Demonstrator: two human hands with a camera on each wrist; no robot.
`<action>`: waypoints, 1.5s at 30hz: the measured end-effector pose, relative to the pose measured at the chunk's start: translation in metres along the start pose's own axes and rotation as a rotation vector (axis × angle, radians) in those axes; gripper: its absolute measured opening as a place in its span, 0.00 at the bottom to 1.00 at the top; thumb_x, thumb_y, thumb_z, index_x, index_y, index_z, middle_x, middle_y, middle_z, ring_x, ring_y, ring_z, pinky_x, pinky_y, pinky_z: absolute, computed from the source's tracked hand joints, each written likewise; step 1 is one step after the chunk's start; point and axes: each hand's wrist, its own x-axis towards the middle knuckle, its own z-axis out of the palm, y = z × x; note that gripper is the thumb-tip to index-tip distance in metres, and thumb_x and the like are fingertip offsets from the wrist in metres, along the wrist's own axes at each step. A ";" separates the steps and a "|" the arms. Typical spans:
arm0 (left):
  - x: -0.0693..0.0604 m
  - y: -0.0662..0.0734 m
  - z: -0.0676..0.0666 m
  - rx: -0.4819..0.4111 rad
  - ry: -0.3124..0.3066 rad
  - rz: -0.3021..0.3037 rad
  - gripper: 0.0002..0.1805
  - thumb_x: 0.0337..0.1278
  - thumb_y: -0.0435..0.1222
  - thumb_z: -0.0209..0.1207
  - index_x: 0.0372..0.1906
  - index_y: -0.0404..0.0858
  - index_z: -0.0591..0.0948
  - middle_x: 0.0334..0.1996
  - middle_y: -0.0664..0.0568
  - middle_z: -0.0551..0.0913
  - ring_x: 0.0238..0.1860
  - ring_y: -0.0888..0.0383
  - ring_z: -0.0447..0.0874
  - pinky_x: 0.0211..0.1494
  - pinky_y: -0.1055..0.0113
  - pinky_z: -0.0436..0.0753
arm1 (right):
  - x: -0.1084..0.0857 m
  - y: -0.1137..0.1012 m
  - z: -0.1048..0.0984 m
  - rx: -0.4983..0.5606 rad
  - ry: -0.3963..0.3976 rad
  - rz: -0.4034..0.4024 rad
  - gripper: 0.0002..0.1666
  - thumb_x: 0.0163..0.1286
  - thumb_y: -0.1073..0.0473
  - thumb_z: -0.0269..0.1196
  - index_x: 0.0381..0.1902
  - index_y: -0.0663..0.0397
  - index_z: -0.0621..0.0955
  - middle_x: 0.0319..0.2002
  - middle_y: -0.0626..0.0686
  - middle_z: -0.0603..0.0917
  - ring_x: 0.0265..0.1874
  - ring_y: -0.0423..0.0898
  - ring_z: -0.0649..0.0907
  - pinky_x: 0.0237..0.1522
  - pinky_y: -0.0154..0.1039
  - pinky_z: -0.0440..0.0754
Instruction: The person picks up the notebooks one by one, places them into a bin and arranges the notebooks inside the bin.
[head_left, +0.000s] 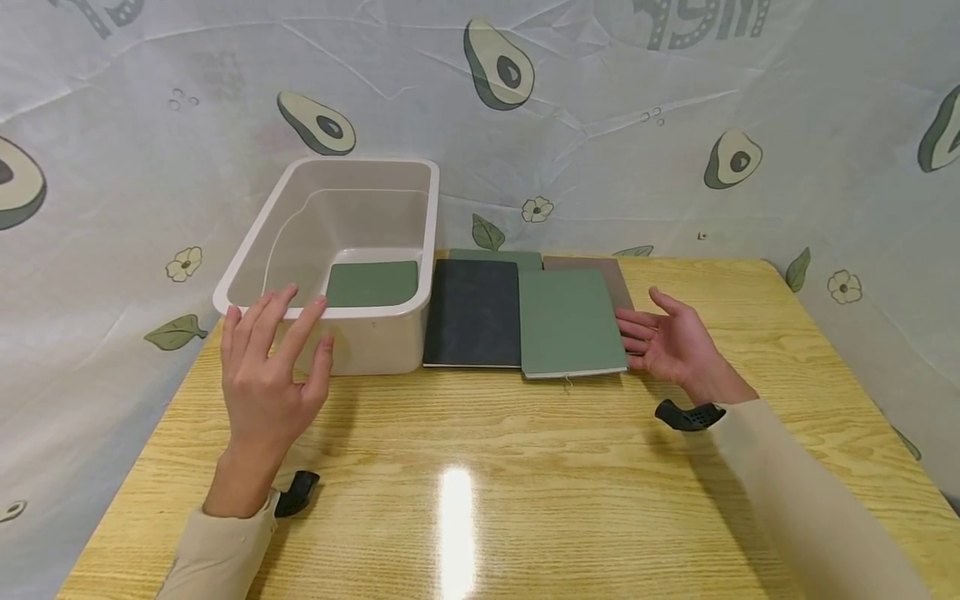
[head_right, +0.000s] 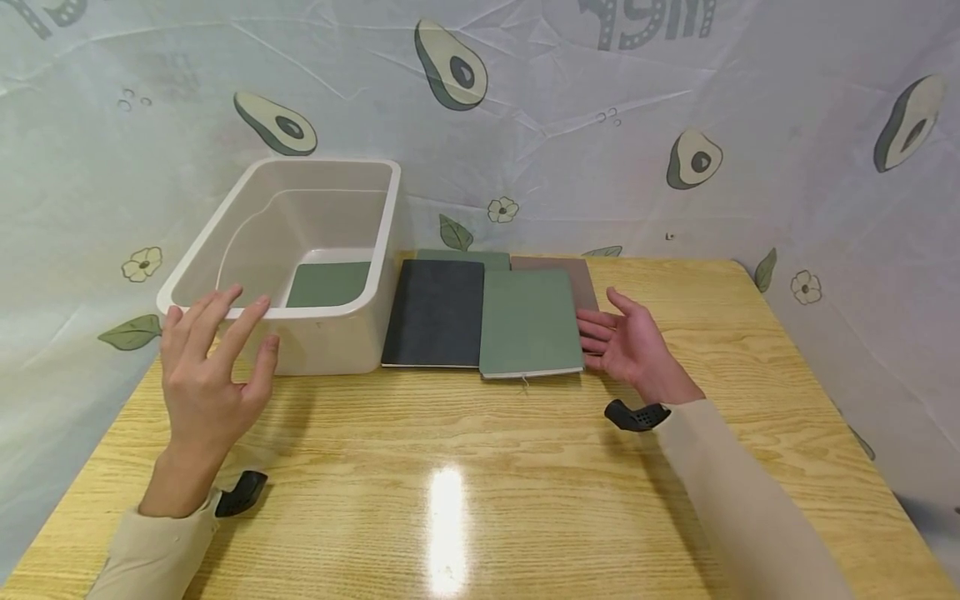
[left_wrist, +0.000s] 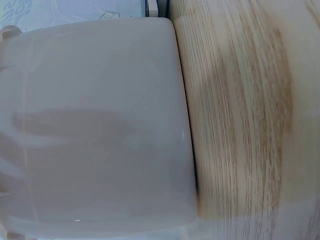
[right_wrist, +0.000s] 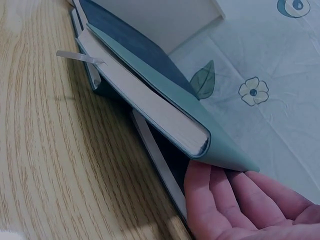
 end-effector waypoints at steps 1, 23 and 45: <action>0.000 0.000 0.000 -0.001 0.001 0.000 0.22 0.61 0.36 0.64 0.61 0.43 0.88 0.64 0.37 0.85 0.66 0.33 0.79 0.81 0.33 0.62 | 0.000 0.000 0.001 -0.002 0.006 -0.001 0.51 0.84 0.34 0.45 0.88 0.53 0.39 0.55 0.51 0.90 0.55 0.48 0.90 0.56 0.47 0.88; 0.001 0.000 0.002 -0.005 0.013 0.003 0.22 0.60 0.37 0.64 0.60 0.43 0.88 0.63 0.37 0.86 0.65 0.33 0.80 0.80 0.34 0.63 | 0.006 0.009 0.008 -0.213 0.083 0.009 0.49 0.83 0.69 0.53 0.88 0.43 0.41 0.50 0.45 0.90 0.47 0.43 0.92 0.48 0.39 0.91; 0.001 0.000 0.001 -0.015 0.020 0.005 0.22 0.59 0.36 0.65 0.59 0.42 0.89 0.63 0.37 0.86 0.66 0.34 0.80 0.80 0.33 0.63 | 0.009 0.012 0.007 -0.191 0.033 0.004 0.52 0.81 0.75 0.49 0.88 0.36 0.39 0.89 0.50 0.40 0.42 0.41 0.90 0.47 0.39 0.91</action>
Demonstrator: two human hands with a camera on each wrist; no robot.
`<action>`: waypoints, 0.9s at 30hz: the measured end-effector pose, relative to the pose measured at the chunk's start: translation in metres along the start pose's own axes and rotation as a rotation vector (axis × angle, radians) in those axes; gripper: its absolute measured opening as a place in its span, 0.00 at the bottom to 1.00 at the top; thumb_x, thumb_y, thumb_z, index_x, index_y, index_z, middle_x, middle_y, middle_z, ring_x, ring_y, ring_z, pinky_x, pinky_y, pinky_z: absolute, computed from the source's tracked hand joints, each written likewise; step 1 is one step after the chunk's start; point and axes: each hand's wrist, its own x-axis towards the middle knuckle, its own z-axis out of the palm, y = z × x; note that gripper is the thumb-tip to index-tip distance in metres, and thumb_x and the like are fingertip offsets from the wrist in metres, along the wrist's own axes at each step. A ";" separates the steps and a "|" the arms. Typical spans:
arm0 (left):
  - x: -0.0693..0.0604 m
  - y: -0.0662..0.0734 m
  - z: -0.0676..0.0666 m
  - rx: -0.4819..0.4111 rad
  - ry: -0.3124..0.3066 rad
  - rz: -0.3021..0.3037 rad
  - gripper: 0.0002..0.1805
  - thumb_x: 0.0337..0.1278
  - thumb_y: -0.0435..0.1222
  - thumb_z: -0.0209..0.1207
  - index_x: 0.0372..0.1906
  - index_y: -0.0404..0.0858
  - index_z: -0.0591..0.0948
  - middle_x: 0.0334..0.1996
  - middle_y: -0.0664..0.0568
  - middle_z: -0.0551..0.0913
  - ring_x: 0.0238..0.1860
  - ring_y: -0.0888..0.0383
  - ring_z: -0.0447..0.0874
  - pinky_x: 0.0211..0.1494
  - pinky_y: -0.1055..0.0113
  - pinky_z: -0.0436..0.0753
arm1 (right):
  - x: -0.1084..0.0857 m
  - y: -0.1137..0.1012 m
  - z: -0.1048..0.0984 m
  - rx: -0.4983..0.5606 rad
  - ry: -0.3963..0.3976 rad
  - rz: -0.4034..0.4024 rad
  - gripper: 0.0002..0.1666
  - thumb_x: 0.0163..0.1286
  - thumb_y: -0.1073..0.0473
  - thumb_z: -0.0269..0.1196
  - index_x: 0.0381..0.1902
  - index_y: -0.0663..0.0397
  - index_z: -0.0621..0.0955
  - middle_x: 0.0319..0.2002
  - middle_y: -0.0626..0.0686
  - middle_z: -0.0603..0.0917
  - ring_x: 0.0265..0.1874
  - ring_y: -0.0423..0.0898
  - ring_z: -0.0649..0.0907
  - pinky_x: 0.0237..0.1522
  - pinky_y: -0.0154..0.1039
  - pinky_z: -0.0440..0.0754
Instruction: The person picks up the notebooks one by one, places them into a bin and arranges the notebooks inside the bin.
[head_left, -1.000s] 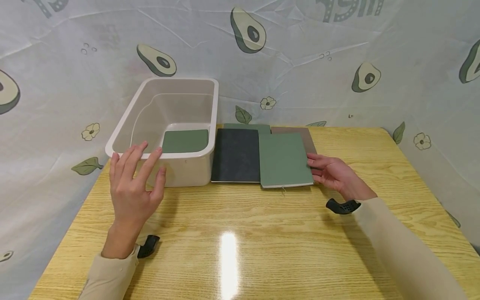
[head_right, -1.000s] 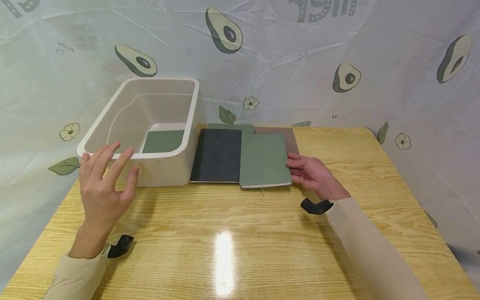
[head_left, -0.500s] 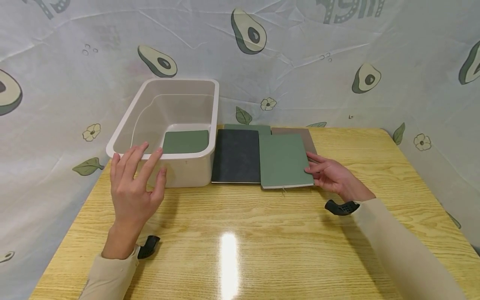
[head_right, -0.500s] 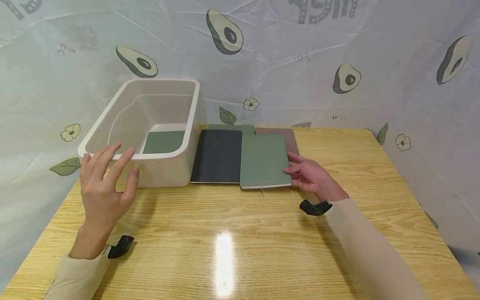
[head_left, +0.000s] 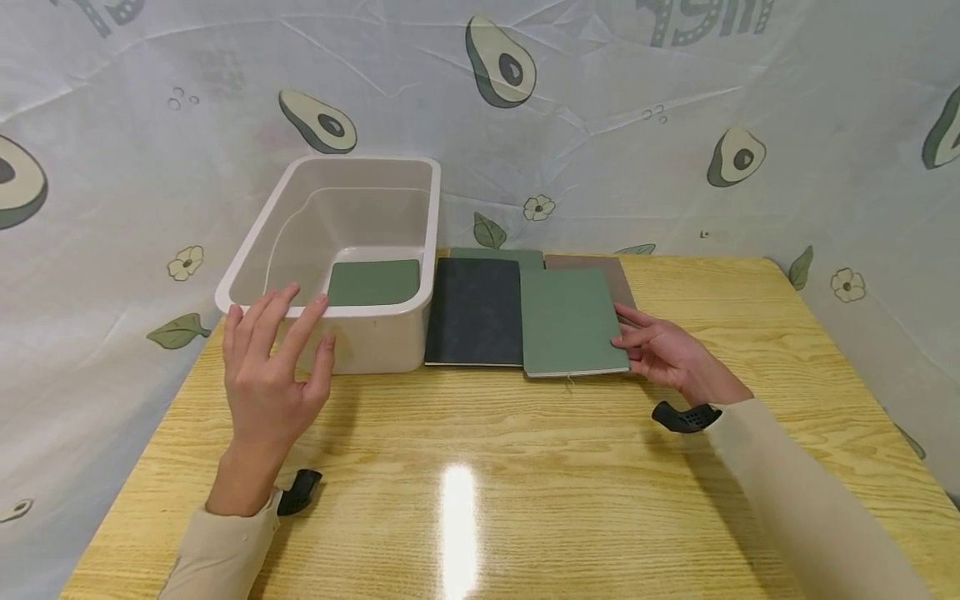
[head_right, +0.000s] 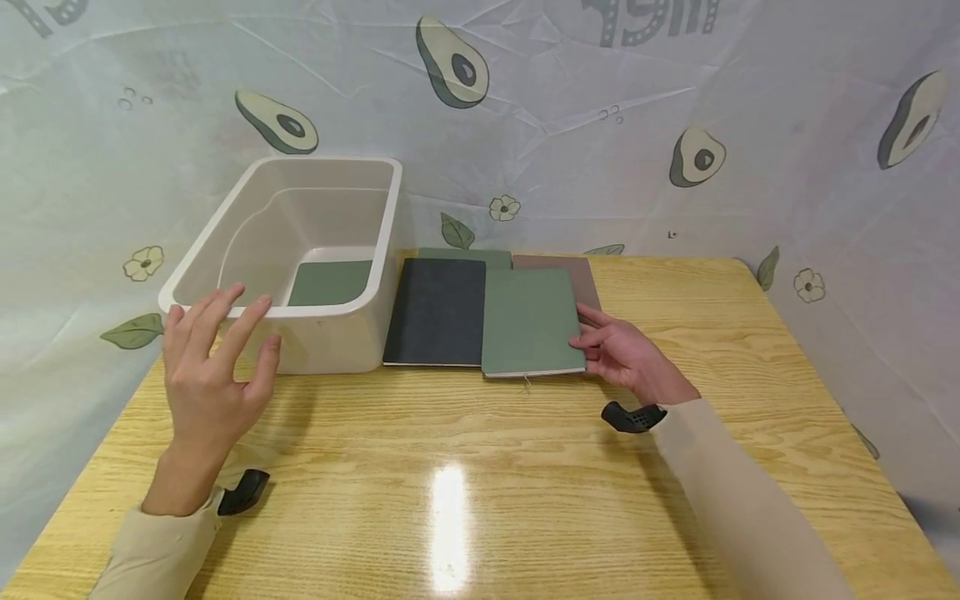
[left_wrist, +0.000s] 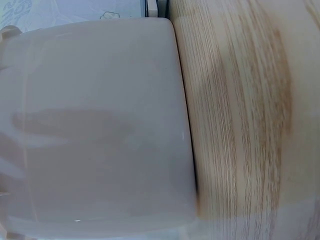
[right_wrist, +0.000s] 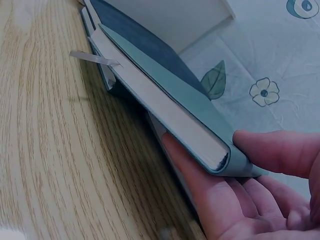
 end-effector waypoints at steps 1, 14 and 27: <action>0.000 0.000 0.000 0.000 0.000 0.002 0.22 0.60 0.36 0.65 0.59 0.42 0.88 0.63 0.37 0.86 0.66 0.34 0.80 0.80 0.33 0.63 | 0.000 0.000 0.000 0.000 0.002 0.000 0.52 0.81 0.75 0.49 0.88 0.36 0.39 0.89 0.50 0.40 0.42 0.40 0.90 0.47 0.39 0.91; -0.003 0.000 0.000 0.002 -0.006 0.007 0.22 0.61 0.36 0.64 0.60 0.43 0.88 0.63 0.37 0.86 0.65 0.34 0.80 0.79 0.32 0.63 | -0.002 0.006 -0.003 -0.030 0.007 -0.029 0.49 0.82 0.74 0.43 0.88 0.38 0.39 0.89 0.48 0.36 0.21 0.36 0.69 0.23 0.31 0.68; -0.004 -0.002 0.000 0.010 -0.002 0.011 0.22 0.61 0.37 0.65 0.60 0.43 0.88 0.63 0.37 0.86 0.65 0.34 0.80 0.80 0.33 0.63 | -0.005 0.000 0.004 0.019 -0.007 -0.089 0.49 0.82 0.75 0.44 0.88 0.39 0.40 0.88 0.44 0.34 0.19 0.34 0.72 0.24 0.28 0.71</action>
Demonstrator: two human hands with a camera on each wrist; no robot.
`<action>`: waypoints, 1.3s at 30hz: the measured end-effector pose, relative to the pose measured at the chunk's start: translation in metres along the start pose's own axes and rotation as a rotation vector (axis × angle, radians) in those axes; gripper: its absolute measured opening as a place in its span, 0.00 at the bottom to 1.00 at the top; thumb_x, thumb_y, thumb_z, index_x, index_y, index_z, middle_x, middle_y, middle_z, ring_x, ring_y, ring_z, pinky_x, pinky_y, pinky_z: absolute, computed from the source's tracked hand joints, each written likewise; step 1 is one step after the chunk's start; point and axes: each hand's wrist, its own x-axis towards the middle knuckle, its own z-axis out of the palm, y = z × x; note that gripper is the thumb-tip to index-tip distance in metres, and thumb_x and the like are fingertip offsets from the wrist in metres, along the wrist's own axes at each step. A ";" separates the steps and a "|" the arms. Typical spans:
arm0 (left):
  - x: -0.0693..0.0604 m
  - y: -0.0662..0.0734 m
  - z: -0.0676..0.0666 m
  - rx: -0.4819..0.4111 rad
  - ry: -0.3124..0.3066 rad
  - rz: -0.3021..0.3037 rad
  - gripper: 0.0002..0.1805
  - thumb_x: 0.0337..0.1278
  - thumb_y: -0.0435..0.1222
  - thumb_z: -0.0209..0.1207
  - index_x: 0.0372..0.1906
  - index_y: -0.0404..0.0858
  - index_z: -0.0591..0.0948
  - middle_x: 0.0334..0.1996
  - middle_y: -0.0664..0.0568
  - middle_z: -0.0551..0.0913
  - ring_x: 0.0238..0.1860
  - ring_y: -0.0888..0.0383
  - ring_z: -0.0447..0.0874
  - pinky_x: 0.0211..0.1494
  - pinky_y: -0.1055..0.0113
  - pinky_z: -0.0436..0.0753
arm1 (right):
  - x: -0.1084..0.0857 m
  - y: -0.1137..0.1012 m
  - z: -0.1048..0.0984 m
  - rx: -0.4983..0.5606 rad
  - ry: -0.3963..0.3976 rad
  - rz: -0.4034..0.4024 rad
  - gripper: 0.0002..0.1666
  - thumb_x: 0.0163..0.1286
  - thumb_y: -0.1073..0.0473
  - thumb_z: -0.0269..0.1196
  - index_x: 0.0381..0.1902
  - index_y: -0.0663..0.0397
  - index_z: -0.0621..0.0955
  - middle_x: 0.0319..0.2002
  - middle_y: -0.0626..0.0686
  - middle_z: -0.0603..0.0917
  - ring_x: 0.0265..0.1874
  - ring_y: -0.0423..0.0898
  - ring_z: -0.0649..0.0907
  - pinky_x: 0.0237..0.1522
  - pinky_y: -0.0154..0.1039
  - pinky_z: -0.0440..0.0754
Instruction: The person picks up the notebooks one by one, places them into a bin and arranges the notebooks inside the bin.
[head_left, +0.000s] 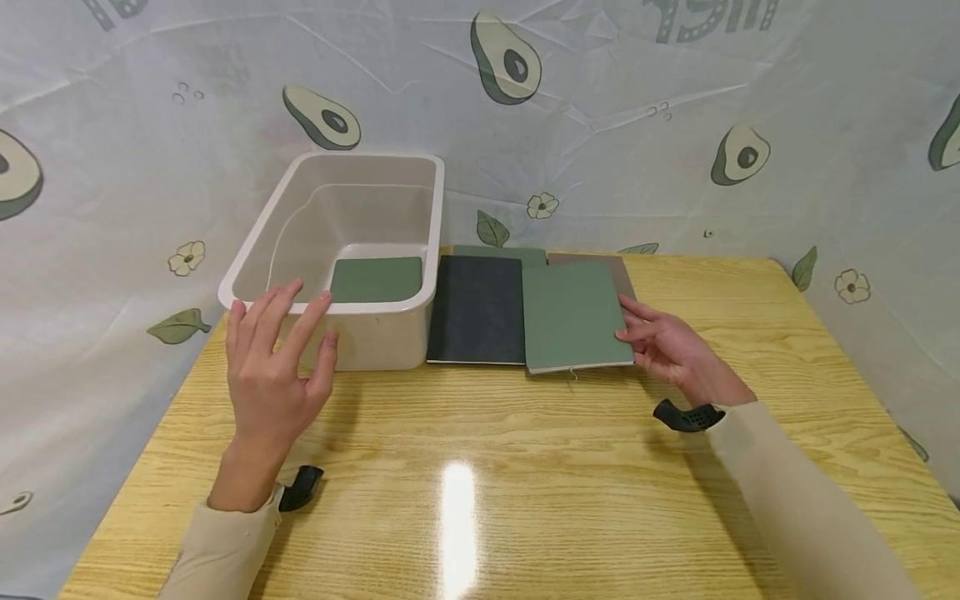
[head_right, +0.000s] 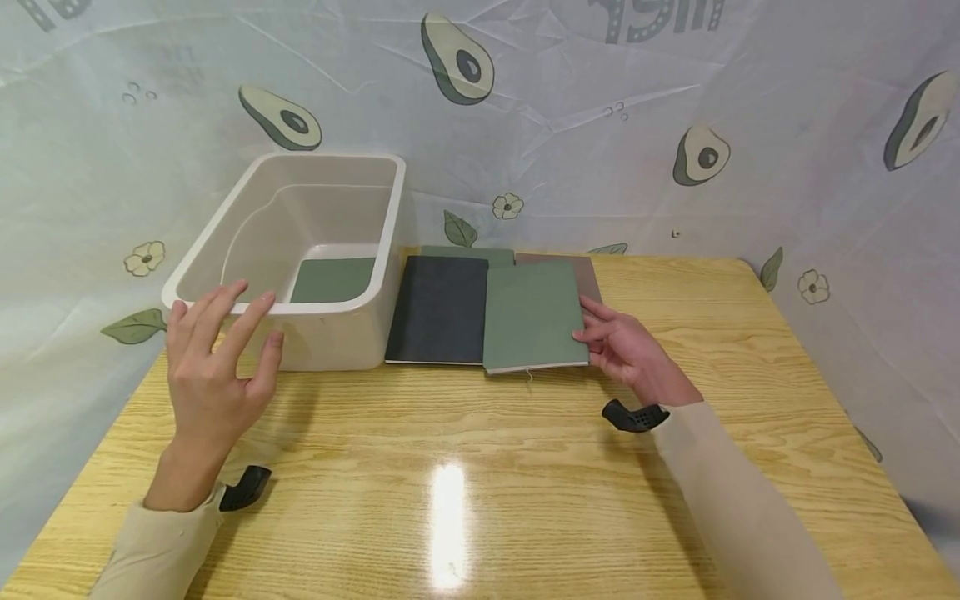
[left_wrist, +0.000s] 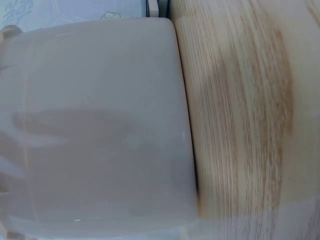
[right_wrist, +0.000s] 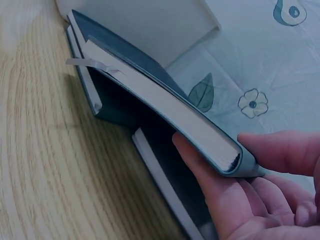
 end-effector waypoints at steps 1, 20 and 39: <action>0.000 0.000 0.000 0.003 -0.004 -0.001 0.22 0.61 0.37 0.64 0.61 0.43 0.88 0.63 0.38 0.86 0.65 0.34 0.80 0.80 0.33 0.62 | 0.000 0.000 0.001 0.004 -0.001 -0.005 0.49 0.81 0.75 0.44 0.88 0.40 0.40 0.88 0.43 0.34 0.19 0.34 0.73 0.25 0.28 0.72; -0.001 -0.002 -0.002 0.011 -0.037 -0.009 0.23 0.63 0.38 0.63 0.63 0.44 0.87 0.65 0.37 0.84 0.69 0.36 0.78 0.81 0.32 0.61 | -0.006 -0.018 0.012 0.061 0.016 -0.054 0.49 0.80 0.76 0.48 0.88 0.41 0.44 0.88 0.45 0.49 0.33 0.38 0.91 0.32 0.29 0.86; -0.003 -0.003 -0.001 0.001 -0.027 -0.007 0.23 0.63 0.38 0.63 0.63 0.43 0.87 0.66 0.38 0.84 0.68 0.35 0.78 0.81 0.32 0.61 | -0.011 -0.046 0.025 0.184 0.014 -0.119 0.49 0.81 0.77 0.45 0.88 0.38 0.43 0.89 0.43 0.40 0.45 0.43 0.92 0.44 0.36 0.91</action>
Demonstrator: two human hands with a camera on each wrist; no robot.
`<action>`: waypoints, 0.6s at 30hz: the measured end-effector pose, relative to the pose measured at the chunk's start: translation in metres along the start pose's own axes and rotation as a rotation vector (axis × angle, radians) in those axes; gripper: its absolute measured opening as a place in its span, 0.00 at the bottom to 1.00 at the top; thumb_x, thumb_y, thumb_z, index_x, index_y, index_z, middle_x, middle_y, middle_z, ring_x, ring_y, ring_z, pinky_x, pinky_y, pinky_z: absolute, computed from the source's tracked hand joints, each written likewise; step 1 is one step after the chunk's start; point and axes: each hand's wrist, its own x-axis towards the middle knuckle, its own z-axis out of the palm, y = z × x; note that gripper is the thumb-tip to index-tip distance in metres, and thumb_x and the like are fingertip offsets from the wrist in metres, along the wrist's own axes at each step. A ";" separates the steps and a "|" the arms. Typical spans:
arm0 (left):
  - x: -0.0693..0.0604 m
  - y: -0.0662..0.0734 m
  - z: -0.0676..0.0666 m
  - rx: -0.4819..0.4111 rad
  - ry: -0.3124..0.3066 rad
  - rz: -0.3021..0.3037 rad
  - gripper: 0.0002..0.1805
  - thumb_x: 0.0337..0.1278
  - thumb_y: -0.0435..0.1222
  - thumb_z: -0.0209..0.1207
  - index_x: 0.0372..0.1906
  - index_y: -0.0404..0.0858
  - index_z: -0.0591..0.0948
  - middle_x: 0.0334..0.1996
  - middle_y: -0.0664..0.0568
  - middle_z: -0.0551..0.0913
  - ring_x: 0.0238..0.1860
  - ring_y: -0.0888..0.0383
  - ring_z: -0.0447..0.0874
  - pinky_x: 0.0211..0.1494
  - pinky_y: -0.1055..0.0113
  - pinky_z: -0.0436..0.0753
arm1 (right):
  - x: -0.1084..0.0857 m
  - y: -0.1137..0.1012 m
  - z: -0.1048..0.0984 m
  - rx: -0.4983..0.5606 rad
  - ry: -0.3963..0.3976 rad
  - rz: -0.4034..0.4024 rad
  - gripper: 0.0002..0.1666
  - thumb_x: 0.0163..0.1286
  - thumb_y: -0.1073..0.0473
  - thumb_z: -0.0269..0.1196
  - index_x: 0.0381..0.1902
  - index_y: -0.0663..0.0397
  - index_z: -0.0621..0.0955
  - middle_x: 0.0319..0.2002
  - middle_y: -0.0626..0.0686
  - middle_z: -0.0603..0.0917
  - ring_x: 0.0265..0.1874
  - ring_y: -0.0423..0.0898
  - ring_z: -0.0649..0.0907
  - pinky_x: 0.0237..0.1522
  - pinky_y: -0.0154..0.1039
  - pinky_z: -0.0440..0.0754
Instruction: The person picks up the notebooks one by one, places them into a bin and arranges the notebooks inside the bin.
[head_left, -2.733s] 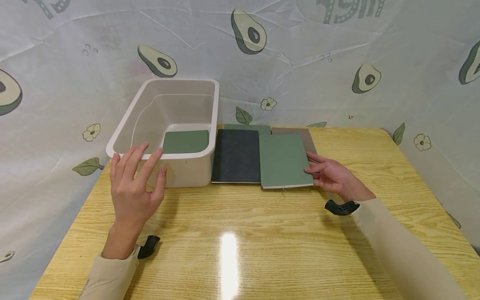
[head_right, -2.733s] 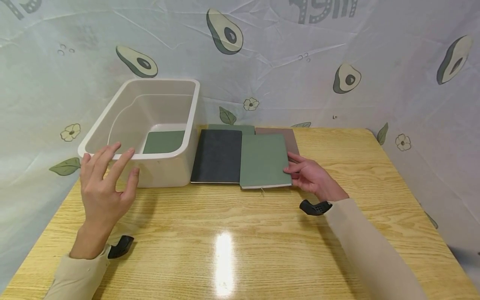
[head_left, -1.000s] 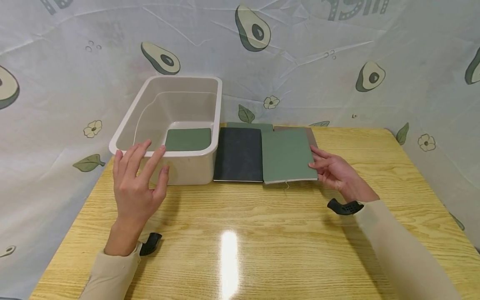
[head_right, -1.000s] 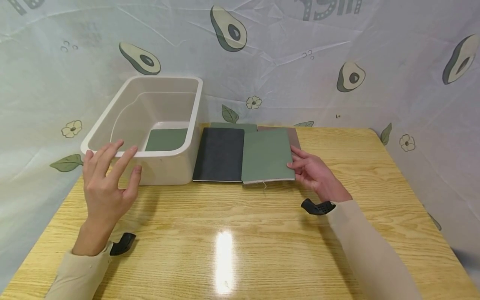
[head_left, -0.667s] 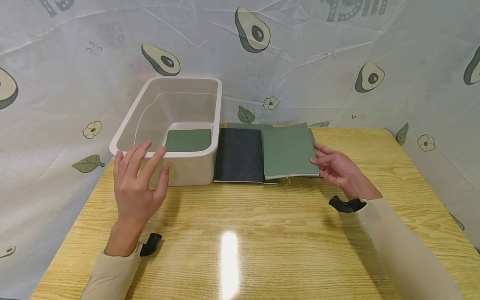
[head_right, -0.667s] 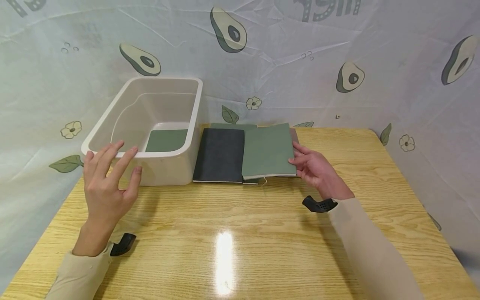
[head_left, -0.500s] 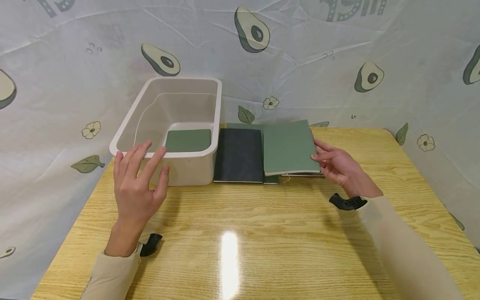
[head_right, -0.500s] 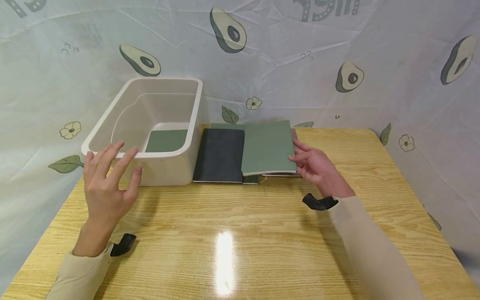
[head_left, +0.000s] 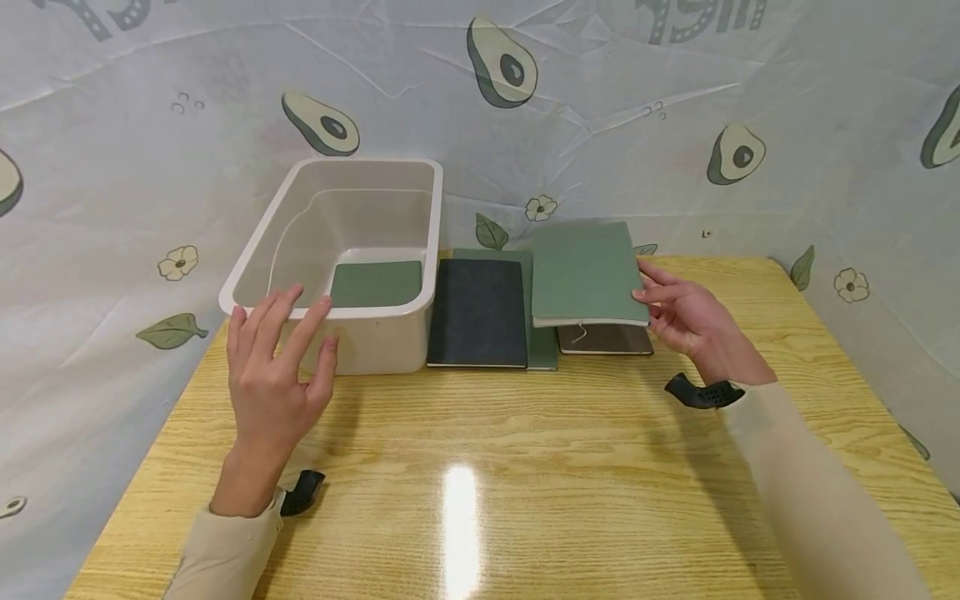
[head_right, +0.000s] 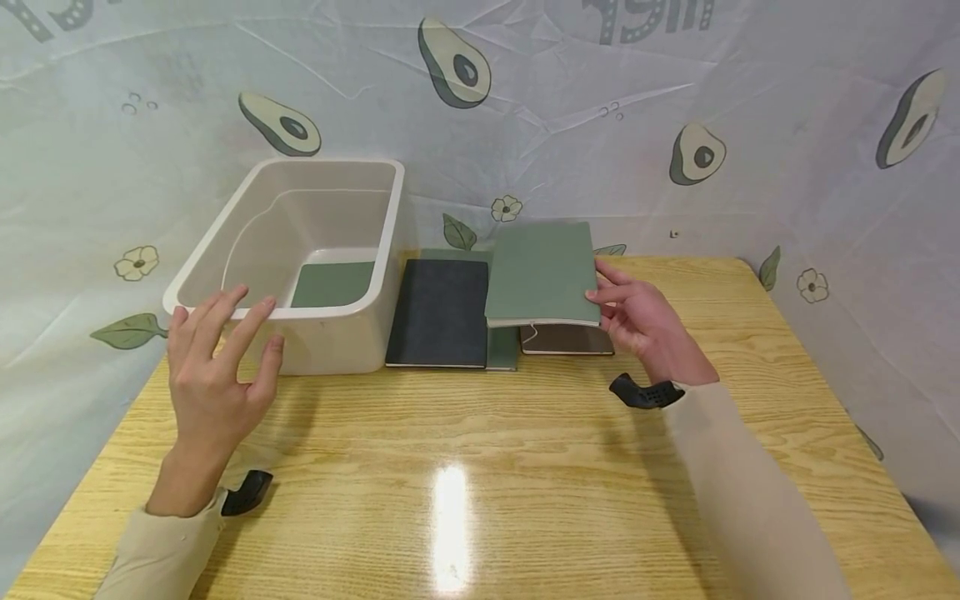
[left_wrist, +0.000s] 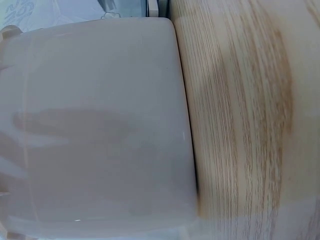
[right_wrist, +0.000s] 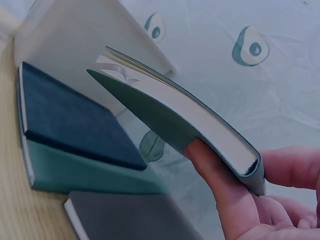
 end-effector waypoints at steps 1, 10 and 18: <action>0.000 0.000 0.000 -0.002 0.002 0.000 0.23 0.62 0.37 0.64 0.63 0.43 0.87 0.66 0.38 0.84 0.68 0.35 0.78 0.81 0.32 0.61 | 0.000 -0.001 0.001 0.008 -0.006 -0.003 0.49 0.81 0.77 0.45 0.88 0.38 0.43 0.89 0.43 0.40 0.45 0.44 0.92 0.44 0.37 0.91; -0.004 -0.003 0.000 -0.001 0.010 0.007 0.23 0.62 0.37 0.64 0.63 0.43 0.87 0.65 0.37 0.84 0.68 0.34 0.78 0.81 0.32 0.61 | -0.002 -0.012 0.013 0.061 -0.017 -0.038 0.50 0.80 0.77 0.48 0.88 0.37 0.46 0.89 0.38 0.42 0.48 0.45 0.92 0.46 0.37 0.91; -0.006 -0.004 0.002 -0.012 0.023 0.028 0.23 0.61 0.37 0.65 0.62 0.43 0.87 0.65 0.37 0.85 0.66 0.33 0.79 0.80 0.31 0.62 | -0.006 -0.019 0.018 0.084 -0.004 -0.063 0.50 0.79 0.77 0.49 0.88 0.35 0.49 0.88 0.35 0.44 0.49 0.45 0.91 0.46 0.37 0.90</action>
